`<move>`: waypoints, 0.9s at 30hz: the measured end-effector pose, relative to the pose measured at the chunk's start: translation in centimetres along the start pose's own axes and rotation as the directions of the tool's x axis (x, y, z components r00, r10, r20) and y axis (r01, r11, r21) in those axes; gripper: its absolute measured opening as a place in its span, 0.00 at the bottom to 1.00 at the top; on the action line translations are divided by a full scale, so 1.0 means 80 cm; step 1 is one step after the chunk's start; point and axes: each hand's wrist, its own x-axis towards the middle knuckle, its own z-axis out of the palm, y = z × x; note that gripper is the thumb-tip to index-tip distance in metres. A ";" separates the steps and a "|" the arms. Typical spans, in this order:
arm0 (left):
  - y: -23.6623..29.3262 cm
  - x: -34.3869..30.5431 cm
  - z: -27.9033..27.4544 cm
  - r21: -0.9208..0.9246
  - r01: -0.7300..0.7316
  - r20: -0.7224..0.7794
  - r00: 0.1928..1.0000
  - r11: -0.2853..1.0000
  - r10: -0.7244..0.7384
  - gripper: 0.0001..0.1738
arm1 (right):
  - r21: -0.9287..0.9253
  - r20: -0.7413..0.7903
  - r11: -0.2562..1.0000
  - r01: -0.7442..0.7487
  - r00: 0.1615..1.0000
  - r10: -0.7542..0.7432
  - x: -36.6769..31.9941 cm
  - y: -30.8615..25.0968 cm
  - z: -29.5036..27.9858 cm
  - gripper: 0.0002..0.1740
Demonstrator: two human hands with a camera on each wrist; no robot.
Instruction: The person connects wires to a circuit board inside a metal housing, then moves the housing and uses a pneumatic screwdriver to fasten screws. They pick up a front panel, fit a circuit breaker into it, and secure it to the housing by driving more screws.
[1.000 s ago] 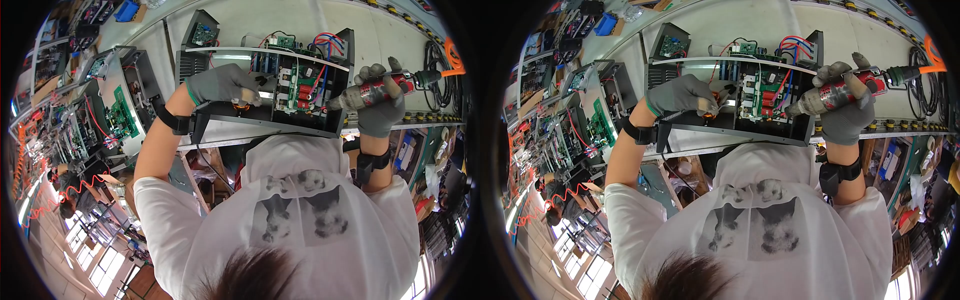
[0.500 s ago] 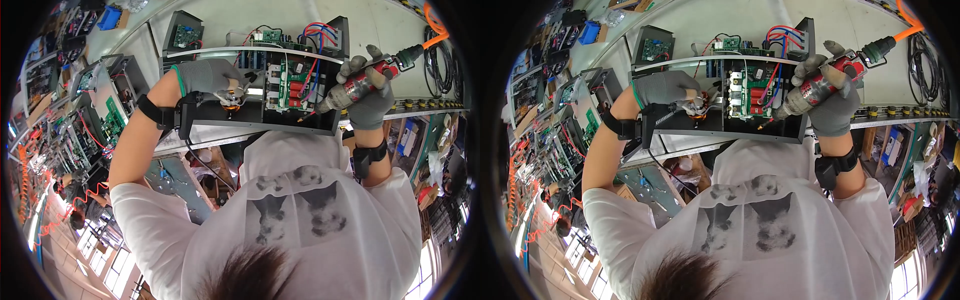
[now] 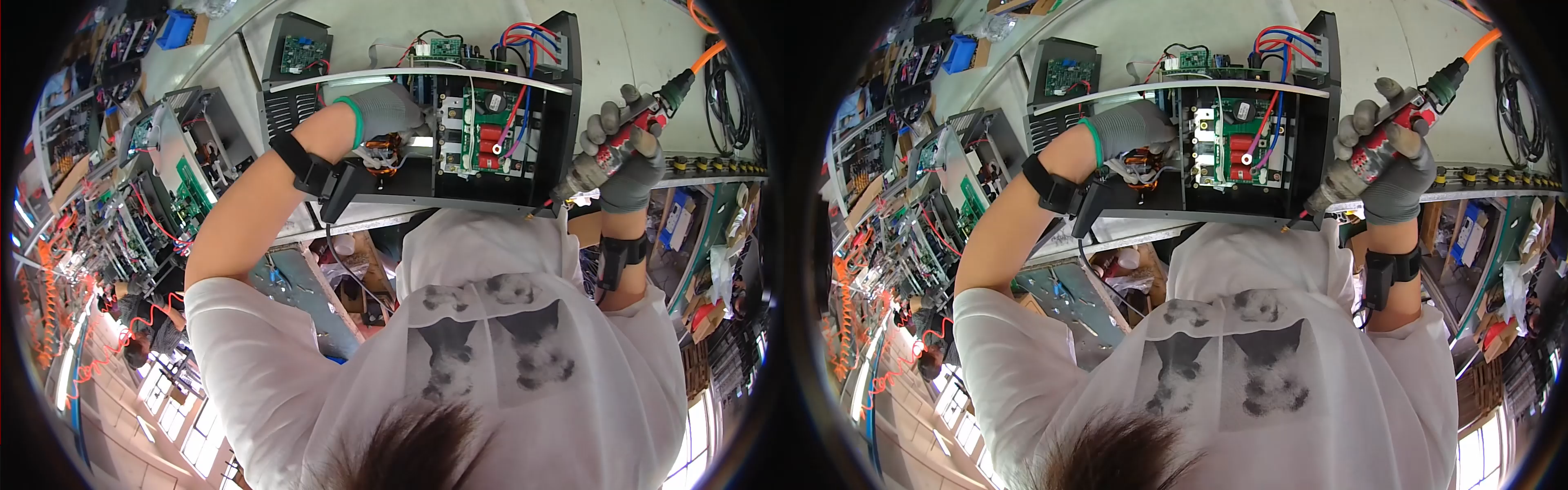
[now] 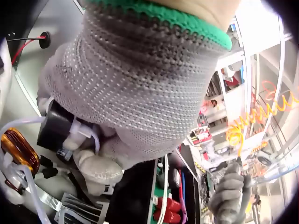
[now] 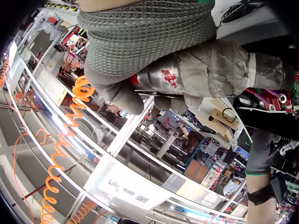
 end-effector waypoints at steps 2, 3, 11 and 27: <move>0.003 -0.008 -0.012 0.048 -0.062 0.085 0.995 0.997 0.058 0.16 | 0.017 -0.012 1.000 -0.007 1.000 0.007 -0.003 -0.003 -0.007 0.29; 0.004 -0.014 -0.016 0.052 -0.063 0.089 0.994 0.997 0.058 0.16 | 0.028 -0.015 0.999 -0.018 1.000 0.018 -0.003 -0.004 -0.010 0.29; -0.018 -0.039 0.007 -0.310 -0.191 -0.077 0.982 0.931 0.175 0.16 | 0.016 -0.074 0.997 -0.076 0.994 0.077 -0.002 0.018 0.001 0.32; 0.000 -0.049 0.001 -0.469 -0.170 -0.151 0.982 0.867 0.111 0.18 | -0.001 -0.046 0.998 -0.064 0.997 0.064 0.002 0.017 0.000 0.28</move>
